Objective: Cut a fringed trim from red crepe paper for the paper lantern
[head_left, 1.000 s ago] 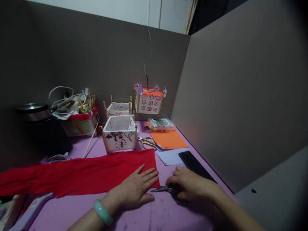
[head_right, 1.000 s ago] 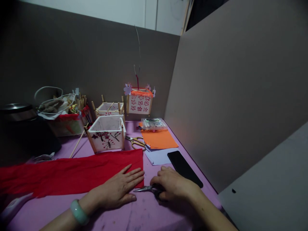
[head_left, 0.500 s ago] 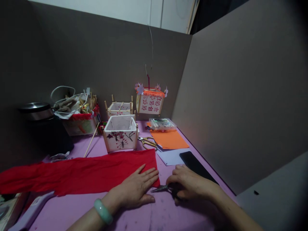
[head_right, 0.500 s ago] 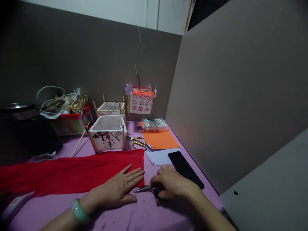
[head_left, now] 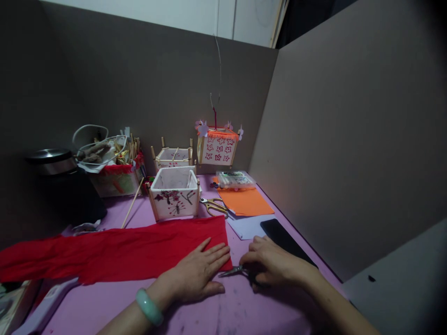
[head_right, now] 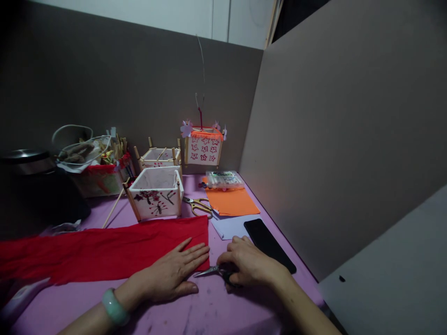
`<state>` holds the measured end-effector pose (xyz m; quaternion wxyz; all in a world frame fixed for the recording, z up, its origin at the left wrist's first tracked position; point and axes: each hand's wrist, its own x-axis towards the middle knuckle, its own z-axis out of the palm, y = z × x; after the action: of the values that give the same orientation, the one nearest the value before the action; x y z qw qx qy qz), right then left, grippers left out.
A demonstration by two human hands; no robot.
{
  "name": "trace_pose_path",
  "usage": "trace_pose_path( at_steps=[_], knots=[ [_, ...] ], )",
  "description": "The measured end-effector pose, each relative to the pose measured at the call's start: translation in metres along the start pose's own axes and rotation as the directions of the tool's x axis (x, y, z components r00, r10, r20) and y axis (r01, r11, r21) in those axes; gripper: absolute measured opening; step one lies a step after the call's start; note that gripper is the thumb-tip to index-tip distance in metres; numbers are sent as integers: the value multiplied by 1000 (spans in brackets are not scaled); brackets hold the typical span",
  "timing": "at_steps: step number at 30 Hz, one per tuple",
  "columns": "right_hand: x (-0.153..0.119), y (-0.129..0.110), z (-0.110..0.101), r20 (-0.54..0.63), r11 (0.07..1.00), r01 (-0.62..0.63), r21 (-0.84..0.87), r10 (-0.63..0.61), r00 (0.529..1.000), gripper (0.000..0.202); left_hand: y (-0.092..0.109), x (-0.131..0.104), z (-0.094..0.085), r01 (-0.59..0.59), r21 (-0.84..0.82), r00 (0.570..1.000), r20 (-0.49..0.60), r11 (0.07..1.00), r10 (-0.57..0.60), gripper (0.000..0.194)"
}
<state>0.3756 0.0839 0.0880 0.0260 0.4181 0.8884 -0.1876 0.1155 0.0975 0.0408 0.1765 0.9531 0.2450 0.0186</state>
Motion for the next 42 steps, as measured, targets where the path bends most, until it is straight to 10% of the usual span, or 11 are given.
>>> trace_pose_path(
  at_steps=[42],
  knots=[
    [3, 3, 9, -10, 999, 52, 16, -51, 999, 27, -3, -1, 0, 10, -47, 999, -33, 999, -11, 81]
  ],
)
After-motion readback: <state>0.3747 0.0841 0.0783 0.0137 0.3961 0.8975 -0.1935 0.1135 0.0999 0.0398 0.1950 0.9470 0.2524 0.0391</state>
